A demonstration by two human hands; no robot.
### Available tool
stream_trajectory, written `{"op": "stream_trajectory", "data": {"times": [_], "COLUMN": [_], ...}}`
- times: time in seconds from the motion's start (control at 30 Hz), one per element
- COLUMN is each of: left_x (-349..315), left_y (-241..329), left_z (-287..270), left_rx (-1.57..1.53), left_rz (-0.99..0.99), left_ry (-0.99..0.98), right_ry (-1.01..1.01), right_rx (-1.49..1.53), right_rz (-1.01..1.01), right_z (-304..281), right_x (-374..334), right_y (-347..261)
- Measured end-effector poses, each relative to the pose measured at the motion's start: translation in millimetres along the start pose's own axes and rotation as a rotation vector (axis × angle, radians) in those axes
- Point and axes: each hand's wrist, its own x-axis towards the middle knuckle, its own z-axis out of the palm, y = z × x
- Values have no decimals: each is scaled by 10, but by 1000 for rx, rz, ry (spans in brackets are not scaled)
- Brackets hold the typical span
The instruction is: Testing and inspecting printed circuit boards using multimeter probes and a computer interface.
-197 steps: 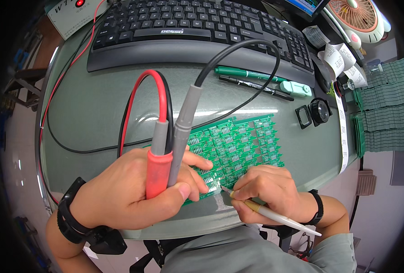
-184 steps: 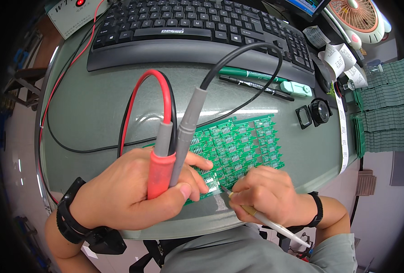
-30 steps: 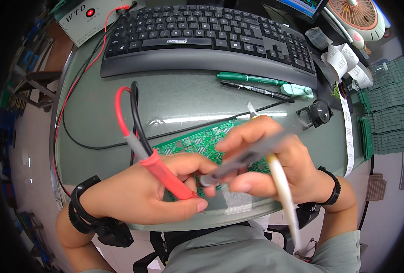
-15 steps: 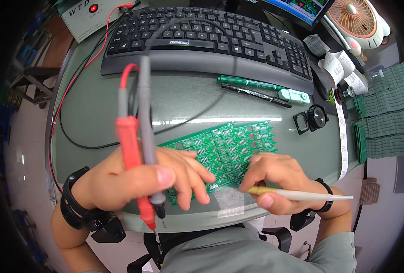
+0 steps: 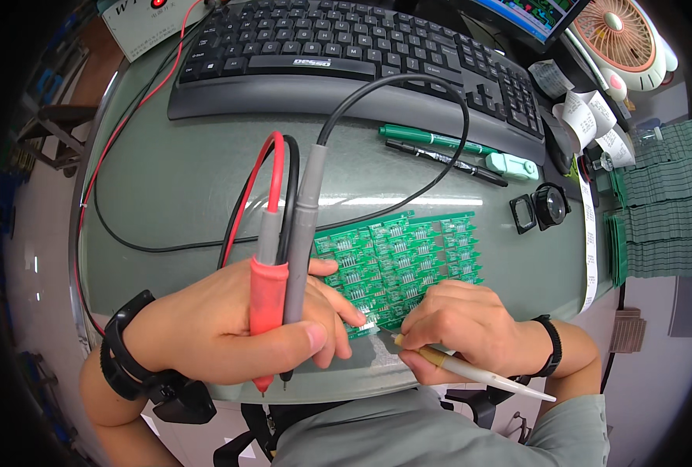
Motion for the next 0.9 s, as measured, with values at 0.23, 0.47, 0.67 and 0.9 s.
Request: {"op": "stream_trajectory", "data": {"times": [0.23,0.47,0.67,0.9], "left_x": [-5,-11,-14,0], "left_y": [11,7,-8,43], "left_z": [0,0,0,-45], "left_rx": [6,4,6,55], "left_rz": [5,13,20,-71], "left_ry": [1,0,-1,-91], "right_ry": [-6,-11,-8,13], "right_rx": [-7,-16,-20,-165], "right_rz": [-5,-13,-8,-85], "right_z": [9,13,24,71], "right_x": [6,5,3,-21], "right_y": [17,23,27,12]}}
